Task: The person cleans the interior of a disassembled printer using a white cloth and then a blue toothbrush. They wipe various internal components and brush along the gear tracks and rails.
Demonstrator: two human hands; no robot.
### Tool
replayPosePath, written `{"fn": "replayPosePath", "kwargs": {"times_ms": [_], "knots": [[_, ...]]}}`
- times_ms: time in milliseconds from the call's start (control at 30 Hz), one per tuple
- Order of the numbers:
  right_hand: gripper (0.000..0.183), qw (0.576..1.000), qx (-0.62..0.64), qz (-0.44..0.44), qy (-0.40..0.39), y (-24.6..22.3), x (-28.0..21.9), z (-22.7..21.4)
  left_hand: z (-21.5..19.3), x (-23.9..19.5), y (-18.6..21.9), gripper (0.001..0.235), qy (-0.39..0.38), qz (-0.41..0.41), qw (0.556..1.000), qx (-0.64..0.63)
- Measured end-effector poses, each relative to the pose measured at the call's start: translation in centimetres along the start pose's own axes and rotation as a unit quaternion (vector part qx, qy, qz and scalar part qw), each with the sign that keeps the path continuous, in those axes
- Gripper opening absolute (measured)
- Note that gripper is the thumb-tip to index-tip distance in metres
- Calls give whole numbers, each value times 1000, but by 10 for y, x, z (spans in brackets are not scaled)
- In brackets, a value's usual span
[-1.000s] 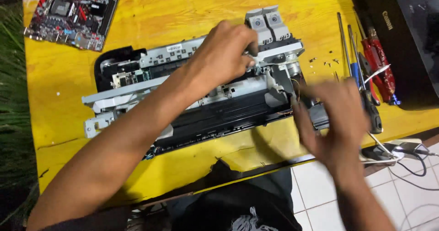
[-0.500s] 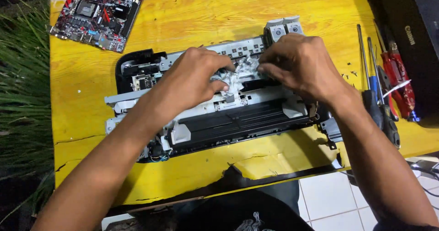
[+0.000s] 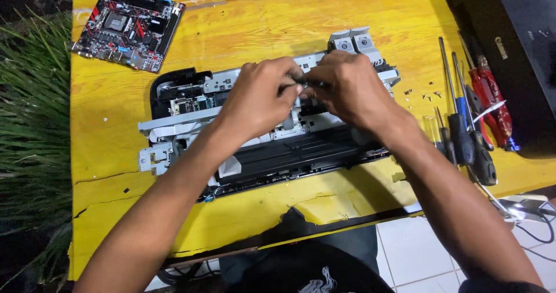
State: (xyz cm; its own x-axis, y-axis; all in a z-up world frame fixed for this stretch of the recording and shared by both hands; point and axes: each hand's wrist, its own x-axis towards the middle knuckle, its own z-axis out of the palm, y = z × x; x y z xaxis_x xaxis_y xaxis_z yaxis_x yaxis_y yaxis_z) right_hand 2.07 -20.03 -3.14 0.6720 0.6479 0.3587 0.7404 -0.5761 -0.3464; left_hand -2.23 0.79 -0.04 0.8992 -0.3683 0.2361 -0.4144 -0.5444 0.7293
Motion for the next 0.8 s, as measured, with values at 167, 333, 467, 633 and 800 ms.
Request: {"fn": "replayPosePath", "kwargs": {"times_ms": [167,333,467,633,800], "knots": [[7,999,-48,4,-3,24,-14,-21,-42,-48,-13,17,64,51,991,107],[13,995,8,102,11,27,-38,-65,-75,-128,-4,17,140,-69,983,102],[14,983,122,106,81,26,-41,-70,-61,-187,-28,13,295,-133,946,4],[40,999,8,-54,4,-31,4,-49,-19,-231,-52,15,483,-159,857,-83],[30,975,-81,-130,-161,-65,23,-11,-1,-255,-69,17,556,-176,801,-132]]}}
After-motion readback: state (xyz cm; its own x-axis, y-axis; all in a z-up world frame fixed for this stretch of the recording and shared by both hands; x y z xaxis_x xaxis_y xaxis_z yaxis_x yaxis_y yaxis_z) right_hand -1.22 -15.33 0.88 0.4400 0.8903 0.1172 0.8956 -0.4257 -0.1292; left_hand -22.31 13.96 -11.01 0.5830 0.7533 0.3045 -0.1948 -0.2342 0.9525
